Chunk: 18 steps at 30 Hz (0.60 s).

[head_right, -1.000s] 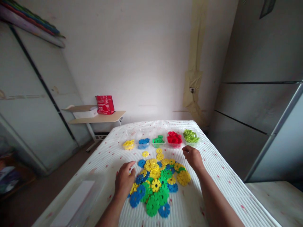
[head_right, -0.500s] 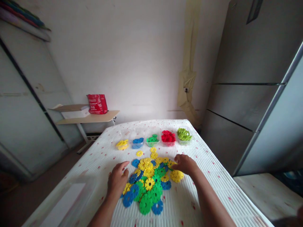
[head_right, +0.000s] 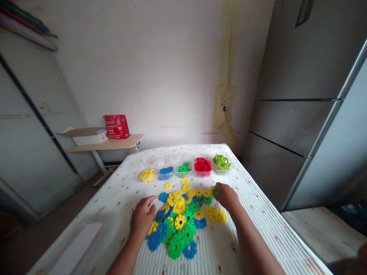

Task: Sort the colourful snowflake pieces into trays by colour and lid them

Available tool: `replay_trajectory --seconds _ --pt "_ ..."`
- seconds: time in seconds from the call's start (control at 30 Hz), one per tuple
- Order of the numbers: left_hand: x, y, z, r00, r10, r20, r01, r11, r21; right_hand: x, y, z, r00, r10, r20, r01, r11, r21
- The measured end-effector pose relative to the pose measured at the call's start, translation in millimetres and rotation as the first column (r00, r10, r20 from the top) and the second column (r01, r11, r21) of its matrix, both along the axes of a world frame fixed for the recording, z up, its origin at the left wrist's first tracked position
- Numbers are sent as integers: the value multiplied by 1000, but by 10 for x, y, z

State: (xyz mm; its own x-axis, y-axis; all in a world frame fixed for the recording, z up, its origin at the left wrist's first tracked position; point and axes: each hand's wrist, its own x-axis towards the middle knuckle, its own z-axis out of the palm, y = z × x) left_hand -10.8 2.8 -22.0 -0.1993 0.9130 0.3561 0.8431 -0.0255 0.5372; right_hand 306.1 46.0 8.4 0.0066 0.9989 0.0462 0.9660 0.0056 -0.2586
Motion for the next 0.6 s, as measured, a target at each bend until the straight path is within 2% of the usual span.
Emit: replay_trajectory --seconds 0.13,0.33,0.47,0.6 --pt "-9 5 -12 1000 -14 5 13 1000 8 82 20 6 998 2 -63 -1 1000 16" --pt "-19 14 -40 1000 -19 15 18 1000 25 234 53 27 952 -14 -307 27 999 38" --pt "-26 20 -56 999 -25 20 25 999 24 252 67 37 898 12 -439 -11 1000 4" --pt "-33 26 -72 1000 -27 16 26 999 27 218 67 39 834 -61 -548 13 996 -92"
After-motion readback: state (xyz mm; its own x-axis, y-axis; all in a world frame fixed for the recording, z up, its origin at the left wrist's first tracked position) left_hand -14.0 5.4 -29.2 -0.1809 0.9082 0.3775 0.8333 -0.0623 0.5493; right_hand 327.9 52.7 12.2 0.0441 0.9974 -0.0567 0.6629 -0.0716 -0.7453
